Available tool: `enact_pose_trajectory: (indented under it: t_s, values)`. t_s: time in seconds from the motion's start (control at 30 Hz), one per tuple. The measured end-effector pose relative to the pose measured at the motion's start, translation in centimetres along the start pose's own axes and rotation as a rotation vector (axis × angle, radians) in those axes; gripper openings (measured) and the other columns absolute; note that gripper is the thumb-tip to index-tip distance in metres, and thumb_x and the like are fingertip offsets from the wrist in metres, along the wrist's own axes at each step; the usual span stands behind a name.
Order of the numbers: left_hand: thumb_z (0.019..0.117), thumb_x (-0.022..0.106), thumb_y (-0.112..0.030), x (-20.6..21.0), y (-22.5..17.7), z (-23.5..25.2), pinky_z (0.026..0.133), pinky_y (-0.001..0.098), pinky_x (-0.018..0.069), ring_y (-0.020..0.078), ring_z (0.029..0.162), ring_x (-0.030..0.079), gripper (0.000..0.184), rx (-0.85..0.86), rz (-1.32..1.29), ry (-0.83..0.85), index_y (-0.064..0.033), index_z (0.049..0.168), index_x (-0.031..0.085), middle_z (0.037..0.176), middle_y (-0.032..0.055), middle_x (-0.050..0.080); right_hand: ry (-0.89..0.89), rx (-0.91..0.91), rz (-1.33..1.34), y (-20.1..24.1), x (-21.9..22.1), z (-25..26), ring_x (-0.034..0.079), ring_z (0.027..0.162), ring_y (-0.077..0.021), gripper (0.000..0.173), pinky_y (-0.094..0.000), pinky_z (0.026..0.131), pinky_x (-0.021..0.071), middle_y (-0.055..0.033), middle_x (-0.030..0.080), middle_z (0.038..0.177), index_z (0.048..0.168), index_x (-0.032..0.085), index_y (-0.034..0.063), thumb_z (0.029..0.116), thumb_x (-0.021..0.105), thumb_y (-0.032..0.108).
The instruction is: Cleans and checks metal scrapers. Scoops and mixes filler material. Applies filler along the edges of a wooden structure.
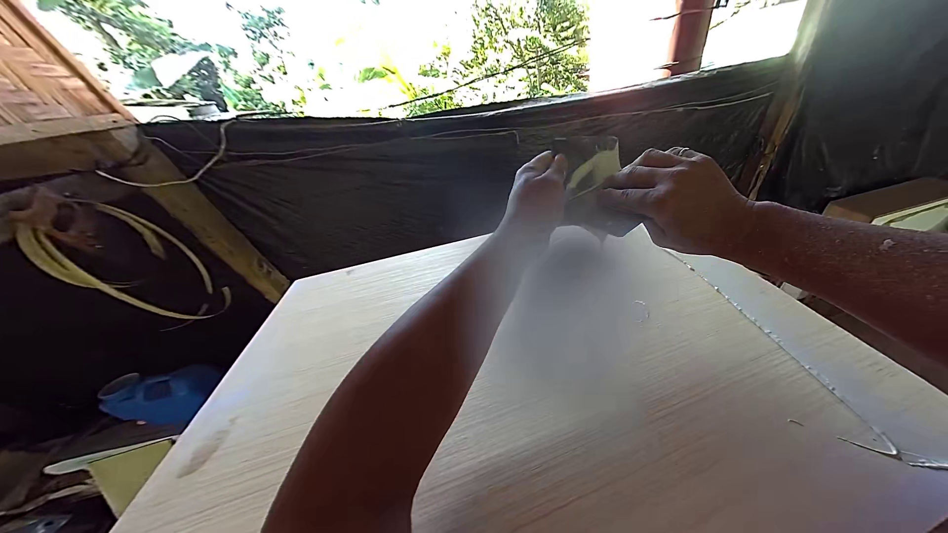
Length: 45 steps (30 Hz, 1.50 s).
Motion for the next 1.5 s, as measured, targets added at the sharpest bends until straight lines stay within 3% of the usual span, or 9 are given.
enact_pose_trajectory:
  t_s: [0.2,0.37,0.47,0.57,0.67,0.8,0.97,1.13,1.5]
  values:
    - [0.1124,0.036,-0.028,3.4,0.4,4.1,0.088,0.0514,0.0546,0.026,0.106,0.064,0.036,0.037,0.058,-0.11,-0.0047,0.122,0.062,0.115,0.0162,0.064,0.064,0.013,0.078,-3.7,1.5,-3.1,0.067,0.112,-0.0323,0.044,-0.055,0.088,0.0525,-0.0054,0.072,0.126,0.126,0.072,0.0181,0.0912,0.052,-0.001]
    - [0.1122,0.035,-0.027,1.2,1.6,5.6,0.091,0.0526,0.0534,0.028,0.11,0.064,0.039,0.036,0.187,-0.179,-0.0022,0.125,0.062,0.12,0.0187,0.064,0.298,0.057,0.229,-5.5,4.0,-4.6,0.069,0.11,-0.0279,0.035,-0.0564,0.095,0.0517,-0.0029,0.075,0.114,0.12,0.075,0.0206,0.0976,0.052,0.007]
    - [0.1119,0.035,-0.031,-2.1,2.5,4.4,0.091,0.0549,0.0549,0.0285,0.112,0.064,0.04,-0.037,0.201,-0.207,-0.0061,0.131,0.059,0.123,0.0178,0.064,0.444,0.212,0.309,-7.8,4.9,-3.7,0.07,0.102,-0.0289,0.027,-0.0576,0.087,0.0541,-0.007,0.075,0.105,0.118,0.076,0.0179,0.1031,0.054,0.015]
    - [0.1112,0.035,-0.036,-5.6,4.0,1.7,0.095,0.0543,0.0563,0.0281,0.119,0.065,0.045,-0.128,0.106,-0.229,-0.0104,0.144,0.051,0.134,0.0163,0.062,0.574,0.254,0.309,-9.3,6.3,-2.1,0.069,0.083,-0.0282,0.02,-0.0571,0.073,0.0529,-0.0073,0.07,0.084,0.099,0.075,0.0134,0.1009,0.055,0.016]
    - [0.1119,0.035,-0.034,-7.6,5.8,-1.6,0.09,0.0524,0.0591,0.0273,0.113,0.068,0.042,-0.21,-0.018,-0.284,-0.0117,0.143,0.05,0.13,0.0147,0.064,0.685,0.337,0.224,-10.3,7.8,-1.1,0.068,0.083,-0.0311,0.018,-0.0597,0.071,0.0517,-0.0086,0.069,0.083,0.09,0.071,0.0128,0.1003,0.056,0.016]
    - [0.1125,0.036,-0.033,-9.0,8.5,-3.6,0.09,0.0511,0.0591,0.0257,0.108,0.07,0.038,-0.263,-0.122,-0.327,-0.0104,0.136,0.056,0.121,0.0134,0.068,0.71,0.416,0.111,-12.1,10.7,-1.5,0.07,0.098,-0.0337,0.023,-0.0613,0.081,0.0524,-0.0096,0.074,0.098,0.107,0.075,0.0169,0.102,0.052,0.017]
    - [0.1124,0.037,-0.029,-9.3,8.9,-3.3,0.093,0.0494,0.0582,0.0243,0.112,0.068,0.037,-0.261,-0.185,-0.335,-0.0095,0.14,0.053,0.125,0.0131,0.066,0.705,0.5,0.066,-14.0,13.8,-1.7,0.068,0.109,-0.0335,0.031,-0.0617,0.092,0.0495,-0.0088,0.074,0.112,0.123,0.073,0.0257,0.1023,0.051,0.017]
    - [0.1123,0.037,-0.028,-9.3,8.9,-3.3,0.091,0.0463,0.0588,0.0216,0.107,0.069,0.034,-0.24,-0.173,-0.314,-0.0082,0.13,0.058,0.117,0.0114,0.068,0.715,0.552,0.078,-15.0,15.3,-0.4,0.068,0.109,-0.0355,0.029,-0.0638,0.091,0.0491,-0.0107,0.074,0.112,0.121,0.074,0.0247,0.1024,0.051,0.018]
    - [0.1122,0.038,-0.029,-9.3,8.9,-3.5,0.093,0.0471,0.0585,0.0215,0.11,0.069,0.035,-0.248,-0.156,-0.311,-0.0096,0.135,0.056,0.121,0.011,0.067,0.757,0.555,0.17,-15.8,16.7,1.1,0.068,0.108,-0.0374,0.027,-0.0658,0.088,0.0503,-0.0131,0.073,0.111,0.122,0.073,0.0218,0.1023,0.055,0.018]
Point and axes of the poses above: each hand's wrist, its own z-axis towards the middle knuckle, its own x-axis out of the palm, y = z × x, the point moved 4 cm from there along z, towards the middle knuckle
